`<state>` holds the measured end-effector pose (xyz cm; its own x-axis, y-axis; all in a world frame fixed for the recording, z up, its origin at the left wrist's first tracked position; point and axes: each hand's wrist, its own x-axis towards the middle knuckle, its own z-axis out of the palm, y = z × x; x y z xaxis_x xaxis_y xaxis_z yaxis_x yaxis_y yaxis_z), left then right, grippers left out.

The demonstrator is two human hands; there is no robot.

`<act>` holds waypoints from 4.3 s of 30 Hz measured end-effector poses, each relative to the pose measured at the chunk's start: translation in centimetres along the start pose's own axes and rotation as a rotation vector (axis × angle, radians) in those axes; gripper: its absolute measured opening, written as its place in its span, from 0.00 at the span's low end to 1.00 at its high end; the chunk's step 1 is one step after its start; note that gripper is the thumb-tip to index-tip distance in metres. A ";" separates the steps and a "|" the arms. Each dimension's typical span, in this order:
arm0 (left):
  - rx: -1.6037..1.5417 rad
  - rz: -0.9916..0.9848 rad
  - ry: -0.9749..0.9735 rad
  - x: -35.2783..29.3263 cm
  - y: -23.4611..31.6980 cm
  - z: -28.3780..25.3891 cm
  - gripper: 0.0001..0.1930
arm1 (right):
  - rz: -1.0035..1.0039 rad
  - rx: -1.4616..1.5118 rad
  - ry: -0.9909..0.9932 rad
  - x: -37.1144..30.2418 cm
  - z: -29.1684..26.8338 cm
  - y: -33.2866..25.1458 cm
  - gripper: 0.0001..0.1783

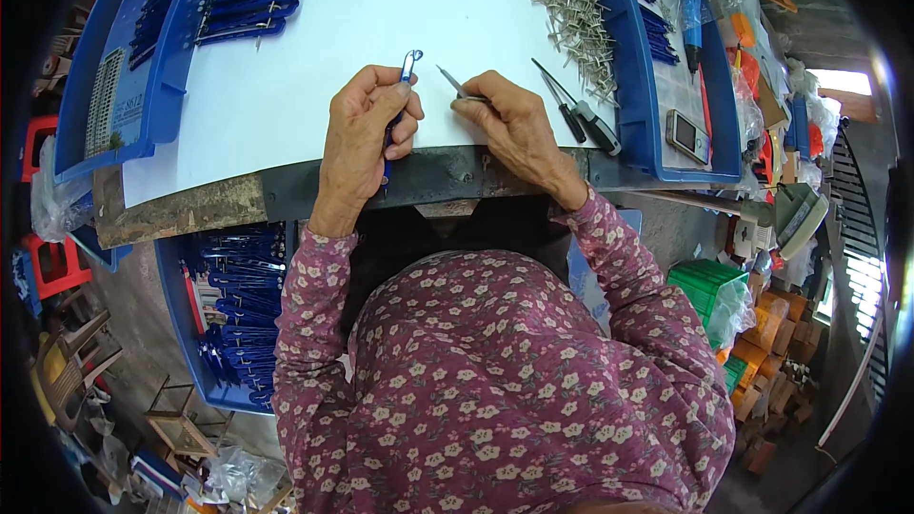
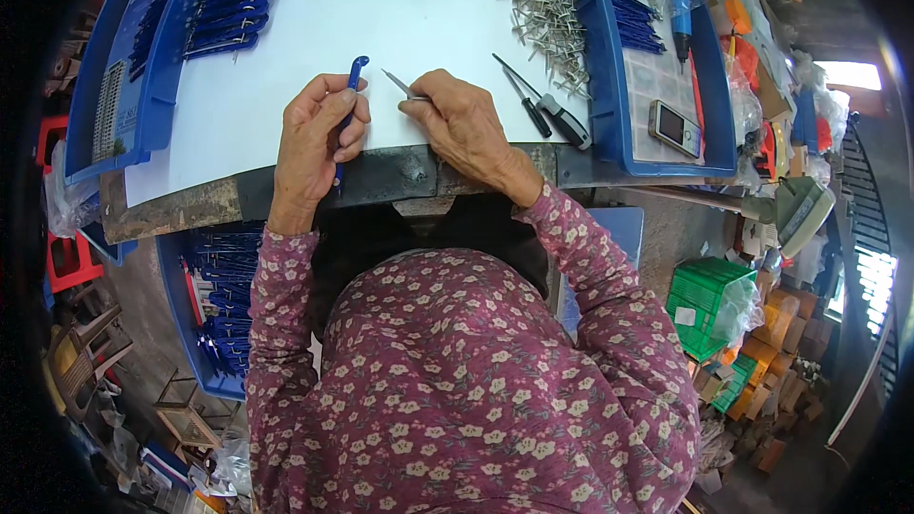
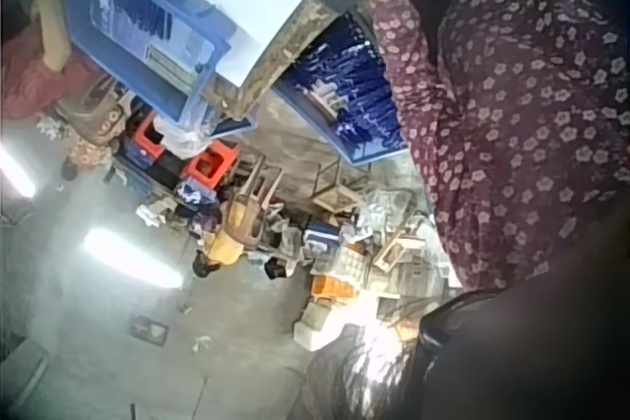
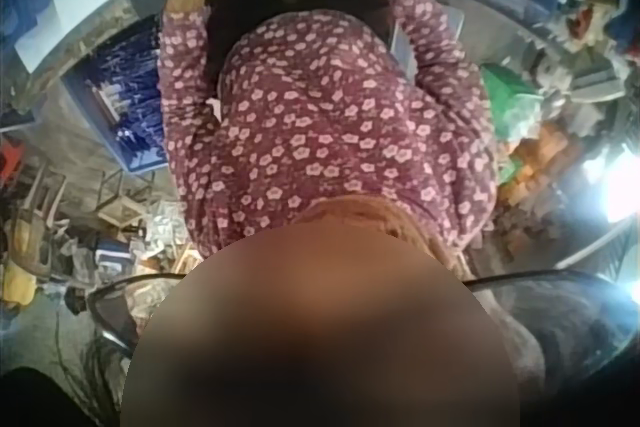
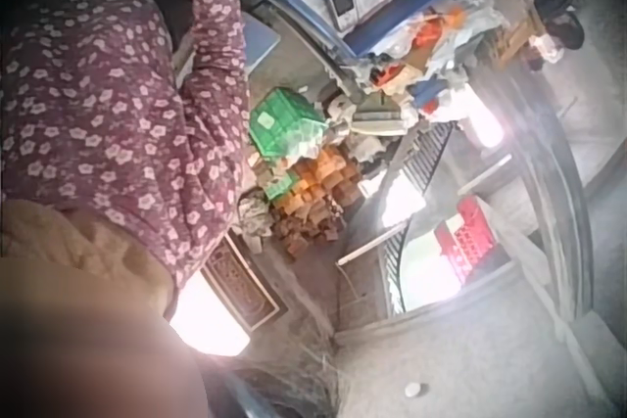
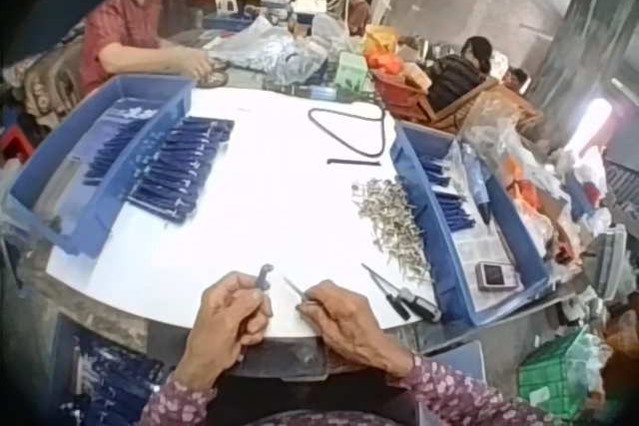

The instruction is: Manually assembling small metal clips and components onto blue plastic pen bodies at a workstation.

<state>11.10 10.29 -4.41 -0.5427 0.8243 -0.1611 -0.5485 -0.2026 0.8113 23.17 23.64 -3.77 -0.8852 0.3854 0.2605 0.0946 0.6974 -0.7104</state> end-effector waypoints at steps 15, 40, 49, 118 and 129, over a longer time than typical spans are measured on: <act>0.056 0.037 0.024 0.1 0.8 0.8 0.07 | 0.224 0.061 -0.064 0.6 -1.1 0.7 0.11; -0.126 -0.070 -0.018 0.6 0.9 0.8 0.10 | 0.010 -0.314 0.104 1.0 -1.2 2.2 0.10; -0.520 -0.212 -0.148 1.0 0.1 -0.3 0.12 | 0.020 0.062 0.050 0.7 -1.9 0.3 0.11; 0.012 -0.064 -0.137 -0.1 -0.1 1.8 0.08 | 0.294 0.568 -0.219 0.6 -2.4 -2.3 0.11; -0.098 -0.057 -0.120 -0.2 -0.5 2.2 0.09 | 0.378 0.620 -0.190 0.6 -2.4 -2.8 0.12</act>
<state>12.88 11.41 -3.59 -0.4323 0.8921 -0.1317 -0.6386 -0.1997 0.7431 23.52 23.41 -0.06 -0.9119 0.3813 -0.1516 0.1833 0.0481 -0.9819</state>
